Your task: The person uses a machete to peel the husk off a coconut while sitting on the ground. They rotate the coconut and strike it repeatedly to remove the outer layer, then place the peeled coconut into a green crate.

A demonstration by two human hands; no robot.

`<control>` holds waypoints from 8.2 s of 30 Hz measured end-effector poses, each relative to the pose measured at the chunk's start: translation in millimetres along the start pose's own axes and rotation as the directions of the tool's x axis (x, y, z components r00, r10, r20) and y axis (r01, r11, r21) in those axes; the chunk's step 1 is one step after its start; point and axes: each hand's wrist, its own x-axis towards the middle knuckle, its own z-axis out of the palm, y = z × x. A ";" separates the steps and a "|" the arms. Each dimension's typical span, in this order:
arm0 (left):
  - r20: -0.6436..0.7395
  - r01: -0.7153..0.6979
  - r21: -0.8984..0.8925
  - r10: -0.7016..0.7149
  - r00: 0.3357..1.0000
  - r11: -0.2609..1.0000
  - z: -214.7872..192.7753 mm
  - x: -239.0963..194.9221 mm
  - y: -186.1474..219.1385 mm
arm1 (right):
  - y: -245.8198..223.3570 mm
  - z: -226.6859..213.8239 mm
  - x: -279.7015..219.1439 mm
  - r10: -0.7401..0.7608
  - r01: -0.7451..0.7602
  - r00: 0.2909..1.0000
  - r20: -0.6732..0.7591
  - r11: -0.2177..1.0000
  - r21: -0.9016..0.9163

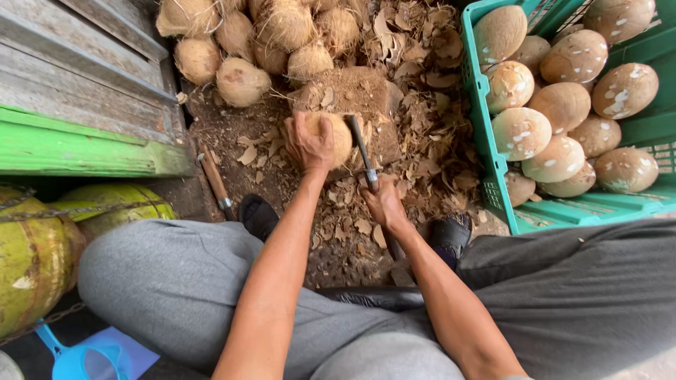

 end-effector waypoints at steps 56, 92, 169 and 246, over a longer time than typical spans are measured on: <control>0.282 -0.203 -0.122 0.231 0.931 0.971 -32.9 21.8 2.8 | -16.5 -15.6 1.6 0.039 -0.059 0.994 -0.101 0.976 -0.211; 0.226 -0.079 -0.341 0.163 0.960 0.937 -66.5 -0.5 5.4 | -174.1 -109.1 74.0 -0.725 0.637 0.663 0.185 0.417 -0.649; 0.203 0.272 -0.138 -0.241 0.949 0.952 -13.9 5.3 7.4 | -91.3 -30.0 -89.7 -0.085 0.052 0.993 -0.085 0.940 -0.337; 0.171 0.299 0.021 -0.299 0.939 0.954 11.5 10.4 25.0 | -96.8 -35.8 -60.0 -0.126 0.136 0.966 -0.224 0.990 0.030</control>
